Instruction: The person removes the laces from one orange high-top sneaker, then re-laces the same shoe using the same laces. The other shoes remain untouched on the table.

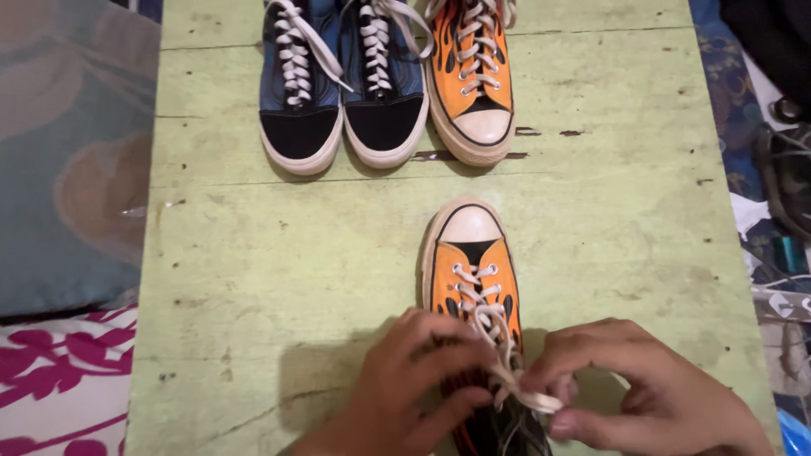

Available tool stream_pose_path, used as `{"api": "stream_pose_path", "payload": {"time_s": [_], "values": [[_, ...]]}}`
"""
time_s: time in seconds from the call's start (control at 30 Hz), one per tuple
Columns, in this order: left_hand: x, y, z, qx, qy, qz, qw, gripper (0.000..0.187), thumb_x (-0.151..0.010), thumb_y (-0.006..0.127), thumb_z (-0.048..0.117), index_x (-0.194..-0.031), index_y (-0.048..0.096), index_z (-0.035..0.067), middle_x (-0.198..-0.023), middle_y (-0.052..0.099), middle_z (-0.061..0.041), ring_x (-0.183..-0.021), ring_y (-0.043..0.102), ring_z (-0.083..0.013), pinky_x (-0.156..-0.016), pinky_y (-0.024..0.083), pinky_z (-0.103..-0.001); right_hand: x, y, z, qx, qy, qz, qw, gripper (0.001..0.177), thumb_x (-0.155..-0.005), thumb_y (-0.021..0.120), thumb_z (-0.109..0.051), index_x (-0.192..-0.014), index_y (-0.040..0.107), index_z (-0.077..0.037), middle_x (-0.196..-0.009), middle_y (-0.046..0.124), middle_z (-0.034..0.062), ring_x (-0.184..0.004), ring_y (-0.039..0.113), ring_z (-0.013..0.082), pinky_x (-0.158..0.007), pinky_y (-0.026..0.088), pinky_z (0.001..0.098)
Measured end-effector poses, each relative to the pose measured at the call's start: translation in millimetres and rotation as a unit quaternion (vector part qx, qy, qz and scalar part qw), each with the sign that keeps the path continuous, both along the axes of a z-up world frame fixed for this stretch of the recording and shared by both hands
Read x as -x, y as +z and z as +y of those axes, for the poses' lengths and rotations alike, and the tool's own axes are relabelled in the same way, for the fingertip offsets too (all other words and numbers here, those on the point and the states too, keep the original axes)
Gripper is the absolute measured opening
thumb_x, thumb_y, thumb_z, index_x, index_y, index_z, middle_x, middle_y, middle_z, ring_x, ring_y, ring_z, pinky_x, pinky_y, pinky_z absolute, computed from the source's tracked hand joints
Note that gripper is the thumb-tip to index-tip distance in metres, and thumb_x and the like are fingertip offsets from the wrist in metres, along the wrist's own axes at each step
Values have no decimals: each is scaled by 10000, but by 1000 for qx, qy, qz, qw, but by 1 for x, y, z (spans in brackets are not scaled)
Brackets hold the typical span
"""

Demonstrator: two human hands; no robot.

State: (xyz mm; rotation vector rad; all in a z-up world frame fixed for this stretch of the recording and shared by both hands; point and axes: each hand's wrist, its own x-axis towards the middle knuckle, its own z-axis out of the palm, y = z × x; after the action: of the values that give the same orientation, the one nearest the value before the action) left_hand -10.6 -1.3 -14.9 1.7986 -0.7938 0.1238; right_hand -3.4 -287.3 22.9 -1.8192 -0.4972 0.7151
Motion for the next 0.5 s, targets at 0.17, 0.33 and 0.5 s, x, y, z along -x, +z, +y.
{"api": "stream_pose_path", "payload": {"time_s": [0.17, 0.33, 0.5], "values": [[5, -17, -2, 50, -23, 93, 994, 176, -1000, 727, 72, -1133, 621, 117, -1109, 686, -78, -1032, 678, -251, -916, 554, -358, -6, -9, -13, -137, -22, 14, 990, 135, -927, 755, -98, -1045, 765, -33, -873, 758, 104, -806, 654, 193, -724, 548, 338], [6, -12, 8, 41, -39, 232, 971, 107, -977, 732, 68, -1054, 659, 79, -992, 680, -79, -943, 693, -235, -848, 553, -353, -15, -33, -38, -120, -100, 64, 986, 168, -900, 764, -21, -1056, 799, 31, -887, 696, 147, -701, 661, 199, -556, 537, 316], [-12, -2, 23, -14, -79, 185, 979, 124, -951, 723, 89, -1074, 728, 74, -943, 704, -63, -901, 684, -213, -800, 535, -339, -16, -52, -60, -148, -164, 1, 975, 189, -899, 738, -9, -1071, 798, 41, -914, 760, 164, -756, 733, 206, -600, 599, 311]]}}
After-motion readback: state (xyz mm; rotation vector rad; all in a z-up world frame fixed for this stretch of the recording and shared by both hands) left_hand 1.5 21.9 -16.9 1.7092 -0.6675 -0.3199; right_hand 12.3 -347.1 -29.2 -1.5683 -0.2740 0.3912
